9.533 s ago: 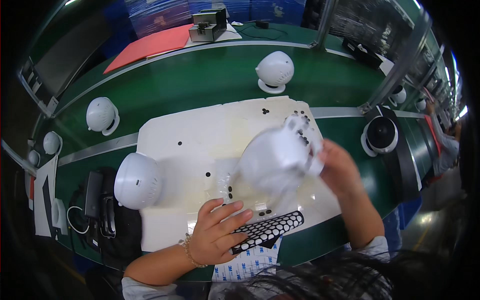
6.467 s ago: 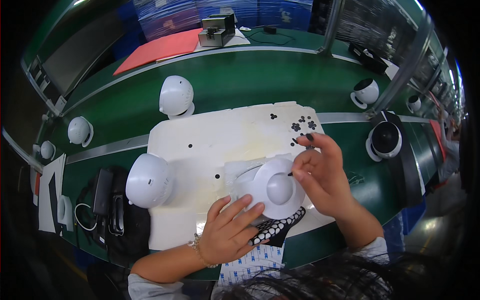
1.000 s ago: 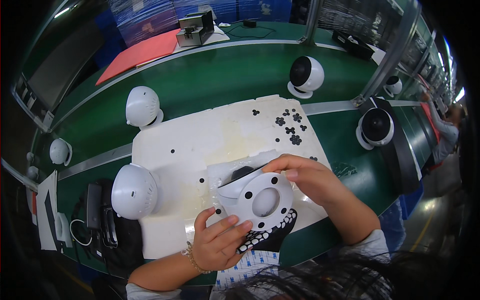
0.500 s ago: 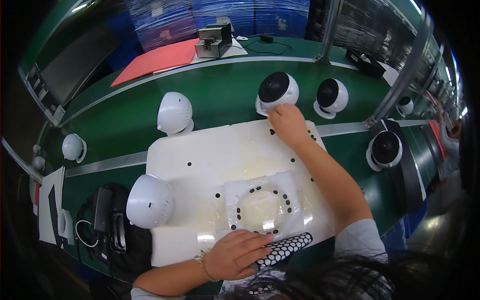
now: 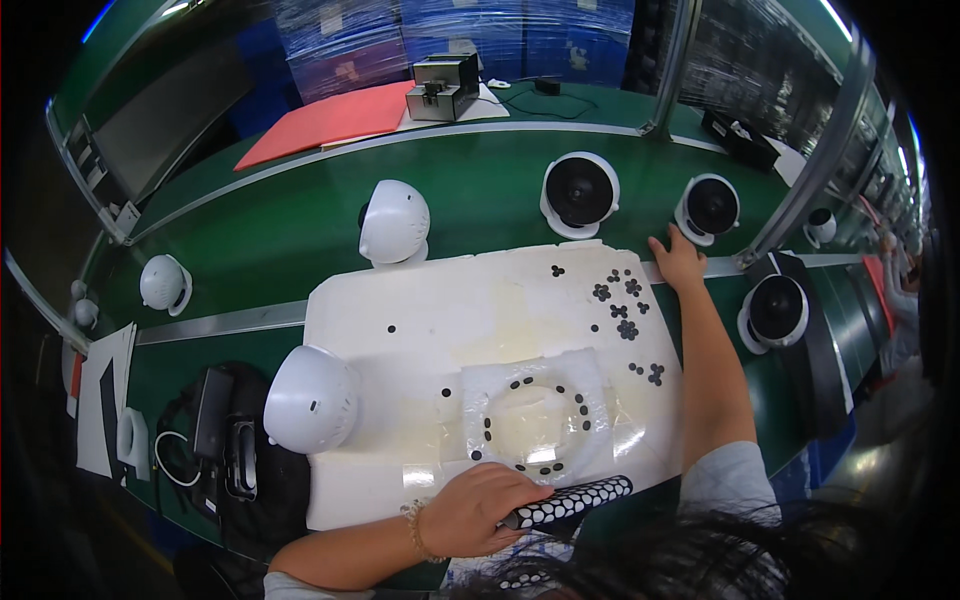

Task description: The person assembles white dome security cameras on a green workbench. They repeatedly pick up camera housings, peel small black circular stickers from a sheet, and apply them to the camera's mounting holes. The person handles the cameras one at a time, placing finished units on the right side of the table.

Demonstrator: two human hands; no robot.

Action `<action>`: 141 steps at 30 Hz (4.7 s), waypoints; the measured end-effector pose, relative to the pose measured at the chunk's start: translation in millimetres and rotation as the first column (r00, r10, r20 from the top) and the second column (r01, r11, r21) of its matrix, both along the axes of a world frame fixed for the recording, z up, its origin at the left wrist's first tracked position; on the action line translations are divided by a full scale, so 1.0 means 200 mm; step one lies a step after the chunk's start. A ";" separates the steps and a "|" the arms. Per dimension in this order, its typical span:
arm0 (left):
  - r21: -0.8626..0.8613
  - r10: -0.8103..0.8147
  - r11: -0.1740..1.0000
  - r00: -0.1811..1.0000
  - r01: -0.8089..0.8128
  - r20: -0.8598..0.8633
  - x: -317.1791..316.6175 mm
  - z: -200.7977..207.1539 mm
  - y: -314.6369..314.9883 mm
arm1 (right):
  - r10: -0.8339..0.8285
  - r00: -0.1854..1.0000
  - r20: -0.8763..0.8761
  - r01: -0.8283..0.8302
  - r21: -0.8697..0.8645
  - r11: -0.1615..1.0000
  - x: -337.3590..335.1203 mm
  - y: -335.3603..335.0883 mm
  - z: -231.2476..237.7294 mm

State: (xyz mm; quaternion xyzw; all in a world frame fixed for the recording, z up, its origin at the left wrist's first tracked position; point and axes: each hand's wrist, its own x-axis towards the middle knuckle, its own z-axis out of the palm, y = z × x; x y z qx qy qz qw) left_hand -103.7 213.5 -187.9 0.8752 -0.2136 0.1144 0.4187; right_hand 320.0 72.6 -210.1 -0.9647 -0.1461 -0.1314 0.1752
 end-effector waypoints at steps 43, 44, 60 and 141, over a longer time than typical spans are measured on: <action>-0.156 0.008 0.988 0.999 -0.017 -0.053 -0.05 -0.03 -0.02 | 0.872 0.468 0.144 -0.872 -0.086 0.482 -0.81 0.68 0.13; -0.160 -0.013 0.987 0.998 0.002 -0.068 -0.05 -0.03 -0.01 | 0.831 0.536 0.149 -0.826 -0.108 0.553 -0.79 0.75 0.12; -0.191 -0.005 0.982 0.998 0.016 0.057 -0.06 0.06 -0.01 | 0.934 0.332 -0.133 -0.090 0.981 0.172 -1.11 -0.02 0.50; 0.144 0.161 0.959 0.887 -0.245 0.433 -0.03 0.06 -0.02 | 0.937 0.305 0.168 -0.717 0.688 0.110 -1.20 -0.14 0.44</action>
